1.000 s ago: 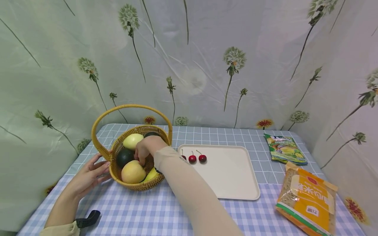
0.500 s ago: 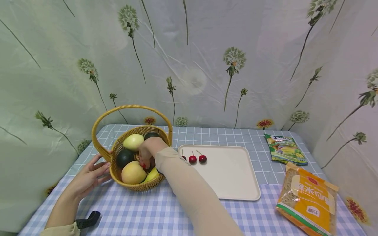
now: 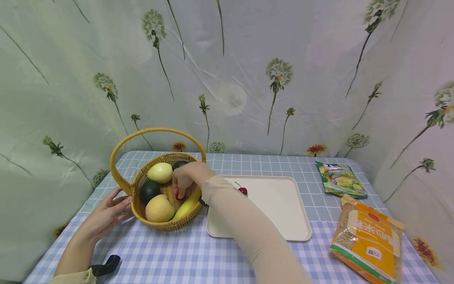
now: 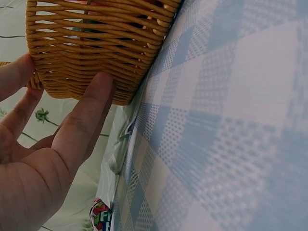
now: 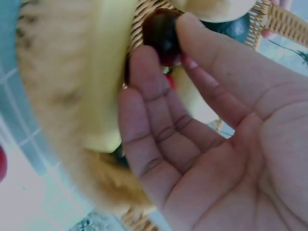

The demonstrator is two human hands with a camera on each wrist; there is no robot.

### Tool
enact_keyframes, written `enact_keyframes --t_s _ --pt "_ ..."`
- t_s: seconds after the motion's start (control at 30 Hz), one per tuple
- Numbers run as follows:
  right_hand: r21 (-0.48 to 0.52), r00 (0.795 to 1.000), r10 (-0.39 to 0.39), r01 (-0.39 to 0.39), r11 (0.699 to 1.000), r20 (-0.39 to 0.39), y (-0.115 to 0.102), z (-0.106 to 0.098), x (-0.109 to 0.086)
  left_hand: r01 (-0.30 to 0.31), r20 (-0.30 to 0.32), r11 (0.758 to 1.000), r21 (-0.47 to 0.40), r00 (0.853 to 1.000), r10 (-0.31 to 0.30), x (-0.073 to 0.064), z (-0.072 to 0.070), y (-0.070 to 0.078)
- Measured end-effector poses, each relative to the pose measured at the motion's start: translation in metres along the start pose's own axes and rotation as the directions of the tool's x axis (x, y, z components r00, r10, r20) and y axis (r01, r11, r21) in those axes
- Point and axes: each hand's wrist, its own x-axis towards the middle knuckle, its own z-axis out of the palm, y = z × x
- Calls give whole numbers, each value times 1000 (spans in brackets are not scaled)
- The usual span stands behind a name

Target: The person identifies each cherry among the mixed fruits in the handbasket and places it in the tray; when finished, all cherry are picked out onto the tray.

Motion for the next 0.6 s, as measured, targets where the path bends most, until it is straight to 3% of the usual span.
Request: enact_keyframes --t_s 0.17,0.37,0.6 --pt "43 994 -96 98 994 -60 10 0 -15 4 3 1000 -2 1000 -4 0 -1 -2" --pt "-34 981 -163 160 987 -106 12 1 -38 18 1 1000 0 1000 -18 0 -2 -4" --pt "-54 957 -235 229 972 -169 24 6 -70 -16 23 1000 -21 1000 17 1 -3 -3"
